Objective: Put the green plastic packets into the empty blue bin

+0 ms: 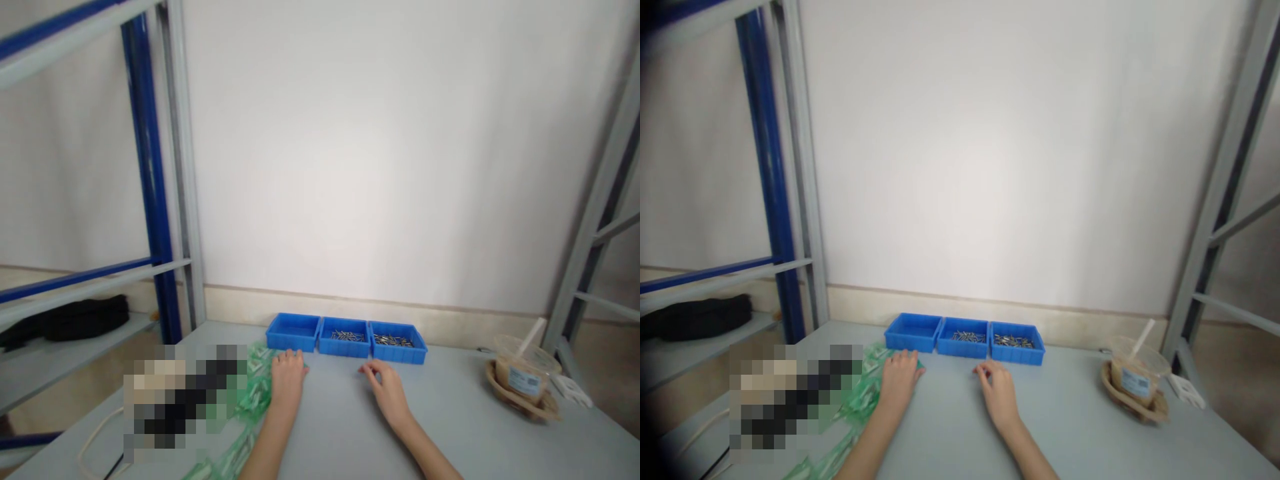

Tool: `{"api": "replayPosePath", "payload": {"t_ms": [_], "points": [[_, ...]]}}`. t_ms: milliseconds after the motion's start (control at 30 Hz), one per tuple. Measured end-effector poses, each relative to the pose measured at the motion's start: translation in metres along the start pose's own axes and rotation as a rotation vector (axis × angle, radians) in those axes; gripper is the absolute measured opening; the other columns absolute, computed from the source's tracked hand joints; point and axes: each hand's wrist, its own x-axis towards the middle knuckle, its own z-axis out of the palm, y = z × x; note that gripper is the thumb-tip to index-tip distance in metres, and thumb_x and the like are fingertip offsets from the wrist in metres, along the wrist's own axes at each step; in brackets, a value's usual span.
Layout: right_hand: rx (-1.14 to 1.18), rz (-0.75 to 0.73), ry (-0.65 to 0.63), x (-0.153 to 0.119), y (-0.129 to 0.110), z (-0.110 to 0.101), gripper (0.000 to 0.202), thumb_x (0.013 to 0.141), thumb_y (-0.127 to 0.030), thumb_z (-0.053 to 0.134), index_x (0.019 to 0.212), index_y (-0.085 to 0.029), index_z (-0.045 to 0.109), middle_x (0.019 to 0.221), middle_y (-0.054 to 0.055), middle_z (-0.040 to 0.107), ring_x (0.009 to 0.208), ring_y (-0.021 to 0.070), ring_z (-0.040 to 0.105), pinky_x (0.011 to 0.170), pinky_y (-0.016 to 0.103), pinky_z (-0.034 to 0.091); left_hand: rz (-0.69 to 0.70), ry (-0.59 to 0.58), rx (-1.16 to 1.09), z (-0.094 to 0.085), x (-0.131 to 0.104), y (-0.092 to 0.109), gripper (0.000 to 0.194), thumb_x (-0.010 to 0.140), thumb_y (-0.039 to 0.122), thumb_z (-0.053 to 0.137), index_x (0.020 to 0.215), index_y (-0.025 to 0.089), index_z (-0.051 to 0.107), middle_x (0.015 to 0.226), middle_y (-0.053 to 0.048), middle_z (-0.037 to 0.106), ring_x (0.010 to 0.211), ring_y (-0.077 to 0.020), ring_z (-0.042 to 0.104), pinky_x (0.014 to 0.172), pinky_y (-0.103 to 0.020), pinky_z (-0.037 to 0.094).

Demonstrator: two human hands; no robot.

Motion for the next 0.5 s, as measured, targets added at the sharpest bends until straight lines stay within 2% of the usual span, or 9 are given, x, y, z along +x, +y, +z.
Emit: {"api": "replayPosePath", "payload": {"t_ms": [67, 133, 233, 300, 400, 500], "points": [[-0.018, 0.021, -0.106, -0.009, 0.000, 0.007, 0.031, 0.088, -0.028, 0.040, 0.075, -0.019, 0.066, 0.081, 0.004, 0.067, 0.081, 0.0198, 0.060, 0.075, 0.029, 0.040, 0.059, -0.038, -0.039, 0.001, -0.002, 0.003, 0.029, 0.080, 0.026, 0.058, 0.103, 0.009, 0.062, 0.098, -0.017, 0.061, 0.095, -0.0316, 0.055, 0.080, -0.039, 0.039], [-0.065, 0.018, -0.151, -0.012, -0.007, 0.011, 0.027, 0.087, -0.024, 0.040, 0.079, -0.020, 0.066, 0.085, 0.004, 0.067, 0.086, 0.0204, 0.059, 0.079, 0.031, 0.039, 0.135, -0.081, -0.088, 0.002, -0.005, 0.007, 0.030, 0.080, 0.029, 0.059, 0.103, 0.012, 0.061, 0.102, -0.016, 0.061, 0.098, -0.0308, 0.055, 0.080, -0.037, 0.041], [-0.127, -0.002, -0.160, -0.013, -0.015, 0.015, 0.023, 0.084, -0.019, 0.043, 0.096, -0.022, 0.063, 0.099, 0.005, 0.064, 0.096, 0.0216, 0.055, 0.083, 0.034, 0.039, 0.287, -0.129, -0.154, 0.002, -0.008, 0.015, 0.026, 0.079, 0.022, 0.058, 0.105, 0.017, 0.060, 0.106, -0.012, 0.060, 0.103, -0.0270, 0.053, 0.081, -0.033, 0.042], [-0.133, 0.000, -0.148, -0.014, -0.013, 0.018, 0.030, 0.080, -0.017, 0.048, 0.107, -0.021, 0.059, 0.108, 0.007, 0.061, 0.102, 0.0226, 0.053, 0.086, 0.035, 0.039, 0.362, -0.136, -0.229, 0.003, -0.010, 0.022, 0.024, 0.081, 0.018, 0.053, 0.105, 0.017, 0.060, 0.106, -0.012, 0.061, 0.104, -0.0257, 0.053, 0.083, -0.032, 0.043], [-0.064, 0.028, -0.120, -0.016, -0.001, 0.023, 0.040, 0.076, -0.019, 0.053, 0.116, -0.019, 0.053, 0.112, 0.009, 0.058, 0.104, 0.0233, 0.052, 0.088, 0.036, 0.040, 0.389, -0.121, -0.498, 0.007, -0.011, 0.033, 0.023, 0.088, 0.022, 0.041, 0.098, 0.017, 0.061, 0.096, -0.010, 0.063, 0.094, -0.0232, 0.057, 0.081, -0.032, 0.044], [0.143, 0.096, -0.125, -0.011, 0.012, 0.028, 0.037, 0.076, -0.026, 0.055, 0.112, -0.017, 0.056, 0.101, 0.009, 0.063, 0.094, 0.0225, 0.056, 0.085, 0.037, 0.042, 0.318, -0.183, -0.946, 0.015, -0.009, 0.041, 0.037, 0.090, 0.040, 0.032, 0.084, 0.016, 0.059, 0.079, -0.007, 0.062, 0.075, -0.0187, 0.059, 0.067, -0.028, 0.049]]}}
